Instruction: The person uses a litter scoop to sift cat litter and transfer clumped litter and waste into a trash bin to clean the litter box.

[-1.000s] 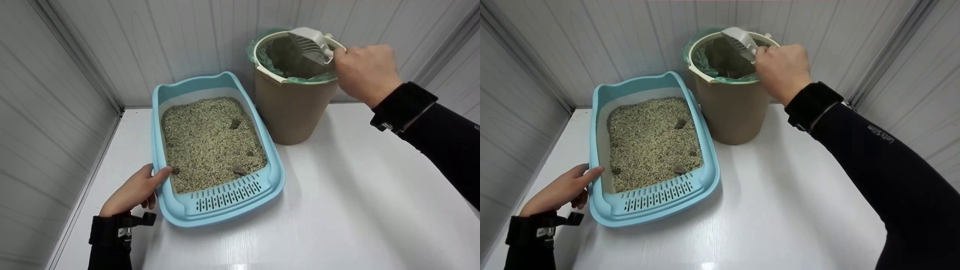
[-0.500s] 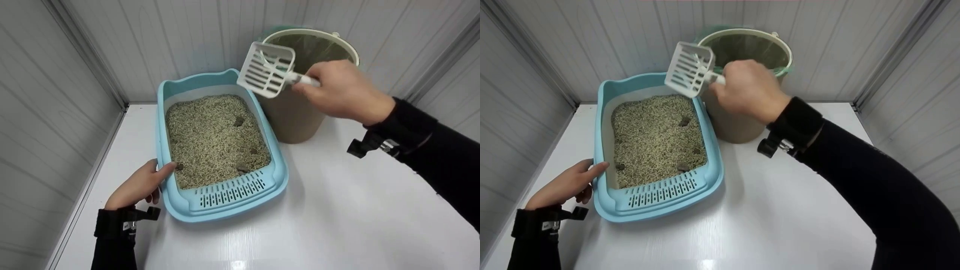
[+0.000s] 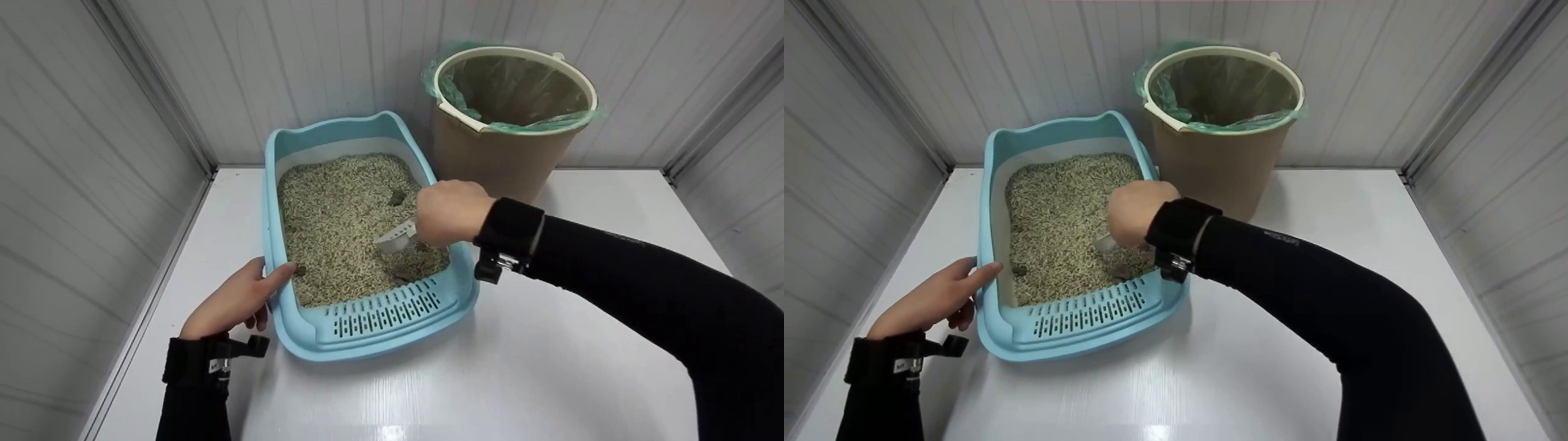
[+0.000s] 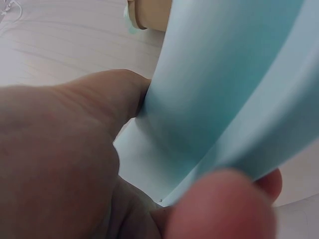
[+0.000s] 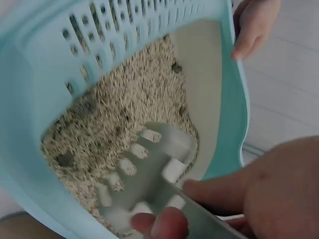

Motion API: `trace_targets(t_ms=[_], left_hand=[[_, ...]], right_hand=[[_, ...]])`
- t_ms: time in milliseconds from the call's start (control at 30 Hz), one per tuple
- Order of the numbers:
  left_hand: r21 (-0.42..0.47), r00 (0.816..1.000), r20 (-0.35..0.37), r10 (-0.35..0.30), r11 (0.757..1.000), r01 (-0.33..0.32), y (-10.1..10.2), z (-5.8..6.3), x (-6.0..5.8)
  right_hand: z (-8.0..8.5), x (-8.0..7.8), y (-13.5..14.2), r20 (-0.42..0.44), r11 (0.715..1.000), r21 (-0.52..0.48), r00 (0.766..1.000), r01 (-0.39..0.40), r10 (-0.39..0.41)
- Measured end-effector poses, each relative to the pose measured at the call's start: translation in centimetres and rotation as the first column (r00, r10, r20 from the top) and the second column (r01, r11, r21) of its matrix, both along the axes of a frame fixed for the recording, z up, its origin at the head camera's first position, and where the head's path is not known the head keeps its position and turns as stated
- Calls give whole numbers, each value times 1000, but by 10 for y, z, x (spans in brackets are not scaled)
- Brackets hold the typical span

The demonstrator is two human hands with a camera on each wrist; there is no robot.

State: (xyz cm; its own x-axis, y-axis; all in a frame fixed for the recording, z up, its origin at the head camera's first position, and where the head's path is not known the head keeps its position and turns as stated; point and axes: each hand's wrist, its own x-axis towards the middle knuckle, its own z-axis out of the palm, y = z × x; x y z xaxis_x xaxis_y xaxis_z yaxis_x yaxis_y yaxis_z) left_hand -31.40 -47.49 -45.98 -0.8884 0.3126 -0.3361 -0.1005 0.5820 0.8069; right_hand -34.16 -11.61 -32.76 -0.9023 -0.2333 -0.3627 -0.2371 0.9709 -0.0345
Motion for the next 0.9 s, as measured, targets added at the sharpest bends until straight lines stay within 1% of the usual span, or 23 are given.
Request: trace_targets(t_ms=[100,200,267,333,400,467,533,633,700,767,900], left_hand=[[2,1000,3,3,1000,-3,-1,1,0],[-6,1000,6,14,1000,-14,-1,2,0],[-8,1000,9,22,1000,-22,-1,2,0],[-13,1000,13,26,1000,-26,-1,3,0],[-10,1000,15,25,1000,-25,0,3,0],[-7,999,16,30,1000,-30,0,3,1],[3,999,15,29,1000,-29,0,3,1],[21,999,14,31,999,-31,1,2,1],[35,1000,13,26,999,-26,2,1,2],[47,1000,12,25,999,-25,2,1,2],[58,1000,8,21,998,-21,0,0,2]], right_hand=[[1,-16,-12,50,998,58,999,-15,12],[-3,-32,-22,87,996,81,996,-30,23],[-10,-40,-30,104,997,70,994,-20,13],[-23,-48,-36,116,999,50,993,-6,0],[-39,-54,-42,101,1000,18,995,21,-22],[-57,-59,-46,65,999,-13,998,29,-28],[-76,-64,-51,12,999,-42,999,32,-31],[-101,-72,-56,-80,996,-74,995,53,-59],[-114,-78,-59,-120,994,-83,989,72,-81],[-123,-84,-60,-135,995,-67,988,69,-78],[-138,-97,-62,-122,999,-26,992,42,-45]])
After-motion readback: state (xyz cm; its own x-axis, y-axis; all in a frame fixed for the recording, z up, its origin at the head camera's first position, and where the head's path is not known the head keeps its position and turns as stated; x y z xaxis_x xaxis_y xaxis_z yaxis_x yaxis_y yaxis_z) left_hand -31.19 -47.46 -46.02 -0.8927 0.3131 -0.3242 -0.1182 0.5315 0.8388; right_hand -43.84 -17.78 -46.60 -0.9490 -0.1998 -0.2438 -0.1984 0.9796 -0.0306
